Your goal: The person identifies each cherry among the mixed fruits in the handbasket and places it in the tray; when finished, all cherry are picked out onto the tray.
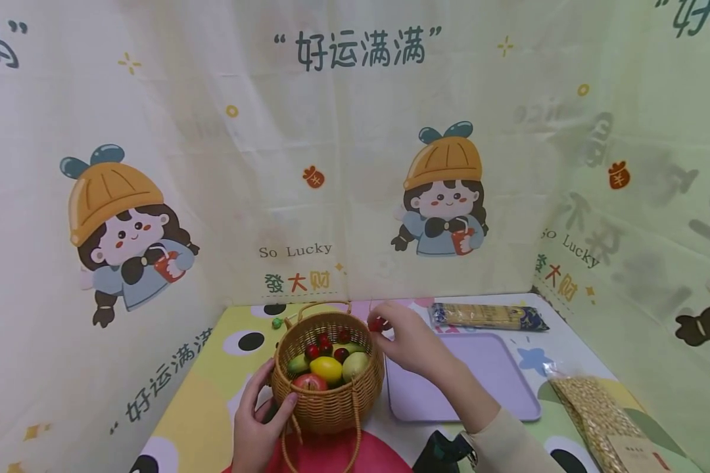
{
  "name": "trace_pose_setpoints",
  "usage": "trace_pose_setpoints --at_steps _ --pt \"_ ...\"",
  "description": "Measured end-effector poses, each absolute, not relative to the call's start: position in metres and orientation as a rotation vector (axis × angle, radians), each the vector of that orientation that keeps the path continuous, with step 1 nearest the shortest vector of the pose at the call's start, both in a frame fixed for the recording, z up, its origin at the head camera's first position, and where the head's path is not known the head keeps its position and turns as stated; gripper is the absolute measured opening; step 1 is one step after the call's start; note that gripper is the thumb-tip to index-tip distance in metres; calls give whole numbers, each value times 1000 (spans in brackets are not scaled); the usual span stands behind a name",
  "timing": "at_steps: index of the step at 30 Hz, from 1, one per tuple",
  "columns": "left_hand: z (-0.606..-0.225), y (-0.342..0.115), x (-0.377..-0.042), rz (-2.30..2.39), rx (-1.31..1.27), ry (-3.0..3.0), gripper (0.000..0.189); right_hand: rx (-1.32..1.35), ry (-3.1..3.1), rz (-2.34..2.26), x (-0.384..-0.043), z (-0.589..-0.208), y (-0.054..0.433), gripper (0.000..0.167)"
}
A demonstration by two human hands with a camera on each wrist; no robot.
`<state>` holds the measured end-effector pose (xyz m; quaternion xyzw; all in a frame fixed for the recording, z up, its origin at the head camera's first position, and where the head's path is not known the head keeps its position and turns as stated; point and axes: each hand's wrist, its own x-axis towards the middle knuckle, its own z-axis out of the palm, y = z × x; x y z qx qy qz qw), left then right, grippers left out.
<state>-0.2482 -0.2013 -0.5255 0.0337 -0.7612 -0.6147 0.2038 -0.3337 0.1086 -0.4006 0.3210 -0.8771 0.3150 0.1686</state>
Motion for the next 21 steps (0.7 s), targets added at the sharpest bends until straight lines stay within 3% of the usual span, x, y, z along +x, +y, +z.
trace_pose_setpoints --at_steps 21 --pt "-531 -203 -250 -1670 84 -2127 73 693 -2645 1060 -381 -494 164 17"
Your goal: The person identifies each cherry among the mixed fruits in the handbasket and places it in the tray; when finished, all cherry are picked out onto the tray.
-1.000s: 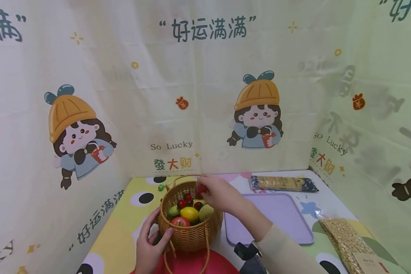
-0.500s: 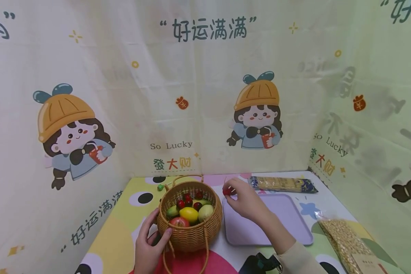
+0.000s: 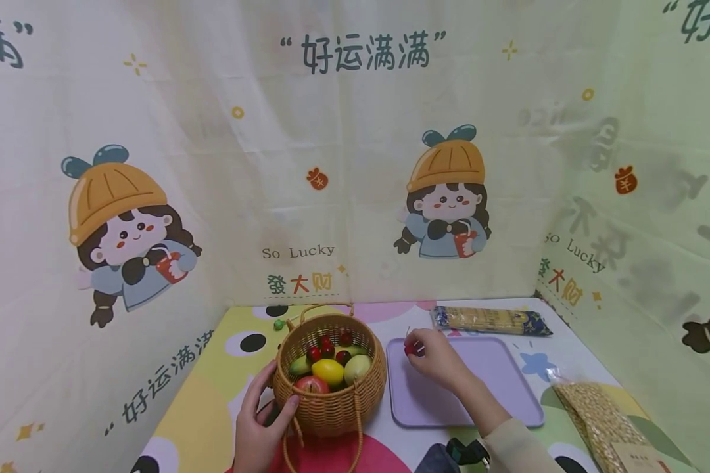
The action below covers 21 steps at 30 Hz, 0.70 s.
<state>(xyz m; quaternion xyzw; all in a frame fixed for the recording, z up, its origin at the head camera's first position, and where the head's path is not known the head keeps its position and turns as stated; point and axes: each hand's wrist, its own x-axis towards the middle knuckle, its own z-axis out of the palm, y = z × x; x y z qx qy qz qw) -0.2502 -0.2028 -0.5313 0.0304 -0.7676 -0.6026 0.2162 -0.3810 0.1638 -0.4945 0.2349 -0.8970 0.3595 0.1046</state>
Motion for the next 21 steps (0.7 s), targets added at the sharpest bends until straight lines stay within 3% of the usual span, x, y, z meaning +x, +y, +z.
trace_pose_setpoints --at_steps 21 --pt "-531 -200 -248 -1651 122 -2144 72 448 -2740 1168 -390 -526 165 18"
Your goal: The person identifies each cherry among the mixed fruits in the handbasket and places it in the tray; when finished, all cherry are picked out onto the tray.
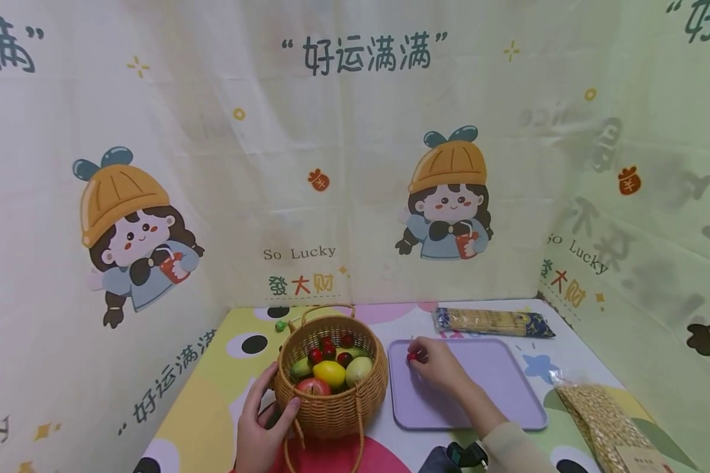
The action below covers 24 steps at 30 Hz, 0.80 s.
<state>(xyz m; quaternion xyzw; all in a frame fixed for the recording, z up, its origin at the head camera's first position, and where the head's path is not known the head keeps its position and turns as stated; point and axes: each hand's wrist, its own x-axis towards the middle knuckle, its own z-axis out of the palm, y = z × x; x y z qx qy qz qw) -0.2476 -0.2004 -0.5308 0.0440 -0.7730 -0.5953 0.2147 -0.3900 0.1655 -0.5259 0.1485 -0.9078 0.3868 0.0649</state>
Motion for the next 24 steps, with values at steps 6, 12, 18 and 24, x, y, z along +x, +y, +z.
trace_pose_setpoints --at_steps 6,12,18,24 --pt "-532 -199 -249 -1633 137 -2151 72 483 -2723 1173 -389 -527 170 19" --pt "-530 -199 -247 -1629 181 -2173 72 484 -2724 1076 -384 -523 176 22" --pt "-529 -199 -245 -1650 173 -2169 72 565 -2656 952 -378 -500 175 25" --pt "-527 -198 -246 -1660 149 -2160 72 678 -2575 870 -369 -460 152 28"
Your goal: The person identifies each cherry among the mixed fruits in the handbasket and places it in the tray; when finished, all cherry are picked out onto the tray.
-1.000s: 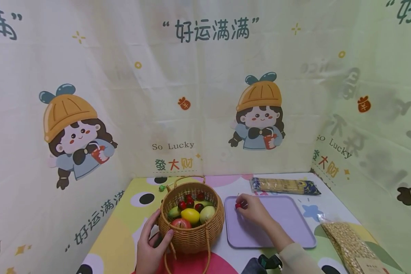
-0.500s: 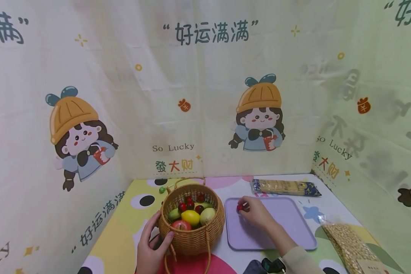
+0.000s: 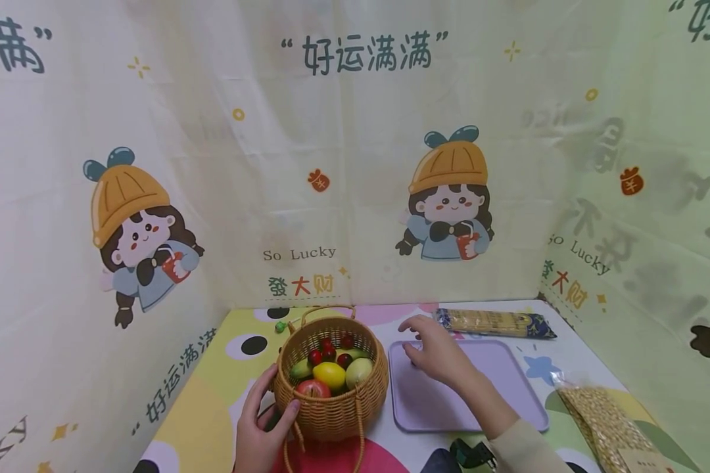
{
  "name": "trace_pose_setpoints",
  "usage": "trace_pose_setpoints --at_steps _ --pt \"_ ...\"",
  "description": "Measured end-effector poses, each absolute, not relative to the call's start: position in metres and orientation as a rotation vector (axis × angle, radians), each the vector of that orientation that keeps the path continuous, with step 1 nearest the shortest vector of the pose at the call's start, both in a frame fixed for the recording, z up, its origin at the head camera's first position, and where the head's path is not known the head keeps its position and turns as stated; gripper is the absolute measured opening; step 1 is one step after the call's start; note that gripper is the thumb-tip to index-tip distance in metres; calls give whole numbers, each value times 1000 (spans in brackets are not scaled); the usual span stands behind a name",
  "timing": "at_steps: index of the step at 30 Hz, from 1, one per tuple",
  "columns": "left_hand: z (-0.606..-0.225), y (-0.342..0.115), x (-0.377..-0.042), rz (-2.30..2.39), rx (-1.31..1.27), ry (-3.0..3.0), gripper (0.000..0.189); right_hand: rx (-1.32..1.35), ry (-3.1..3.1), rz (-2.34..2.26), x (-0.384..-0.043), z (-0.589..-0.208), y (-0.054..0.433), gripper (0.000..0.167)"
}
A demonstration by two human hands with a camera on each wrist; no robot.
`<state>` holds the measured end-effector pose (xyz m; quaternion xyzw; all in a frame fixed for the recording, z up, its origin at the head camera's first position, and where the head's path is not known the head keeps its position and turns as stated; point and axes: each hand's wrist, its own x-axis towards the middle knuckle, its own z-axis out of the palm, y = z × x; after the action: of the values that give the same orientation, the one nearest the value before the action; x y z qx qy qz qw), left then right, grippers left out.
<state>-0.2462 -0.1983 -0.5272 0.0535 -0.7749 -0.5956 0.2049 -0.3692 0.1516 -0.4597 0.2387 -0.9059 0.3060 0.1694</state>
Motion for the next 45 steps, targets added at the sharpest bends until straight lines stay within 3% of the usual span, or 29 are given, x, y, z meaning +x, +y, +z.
trace_pose_setpoints --at_steps 12,25,33,45 --pt "-527 -197 -245 -1650 134 -2149 72 951 -2565 748 -344 -400 100 24" --pt "-530 -201 -245 -1620 122 -2148 72 1331 -2761 405 -360 -403 31 23" --pt "-533 -200 -247 -1615 123 -2169 72 1259 -2855 272 -373 -421 16 24" --pt "-534 -200 -246 -1606 130 -2170 71 1082 -2901 10 -370 -431 3 8"
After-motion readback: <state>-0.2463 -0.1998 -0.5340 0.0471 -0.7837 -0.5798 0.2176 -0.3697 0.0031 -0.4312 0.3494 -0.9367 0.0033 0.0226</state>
